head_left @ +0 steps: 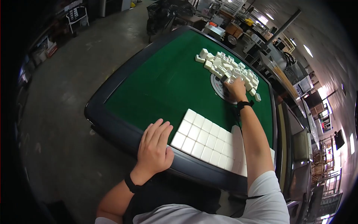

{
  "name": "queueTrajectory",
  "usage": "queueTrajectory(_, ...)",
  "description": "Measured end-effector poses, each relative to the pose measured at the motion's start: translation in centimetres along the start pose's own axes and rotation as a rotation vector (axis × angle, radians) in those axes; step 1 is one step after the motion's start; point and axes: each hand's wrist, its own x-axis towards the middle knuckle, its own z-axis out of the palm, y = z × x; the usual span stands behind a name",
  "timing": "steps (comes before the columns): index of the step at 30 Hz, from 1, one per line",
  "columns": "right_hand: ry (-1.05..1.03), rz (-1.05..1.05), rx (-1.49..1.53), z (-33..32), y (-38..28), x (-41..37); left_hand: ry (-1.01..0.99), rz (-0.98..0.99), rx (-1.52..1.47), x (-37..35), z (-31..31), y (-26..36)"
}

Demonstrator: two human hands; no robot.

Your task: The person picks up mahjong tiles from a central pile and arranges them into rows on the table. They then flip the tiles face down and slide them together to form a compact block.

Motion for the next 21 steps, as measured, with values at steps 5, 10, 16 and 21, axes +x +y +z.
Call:
queueTrajectory(5, 0.004, 0.023, 0.016, 0.8, 0.3, 1.1, 0.027, 0.002, -0.009, -0.2, 0.1, -0.2)
queueTrajectory(10, -0.133, -0.043, 0.023, -2.9, 0.1, -0.1, 0.04, 0.022, -0.007, -0.2, 0.2, -0.2)
queueTrajectory(16, -0.51, -0.047, -0.069, -8.2, -3.4, -4.5, 0.046, 0.033, 0.019, -0.2, 0.4, -0.1)
queueTrajectory(21, -0.718, -0.025, -0.112, -8.4, -4.2, -6.9, 0.05, 0.039, 0.018, -0.2, 0.4, 0.0)
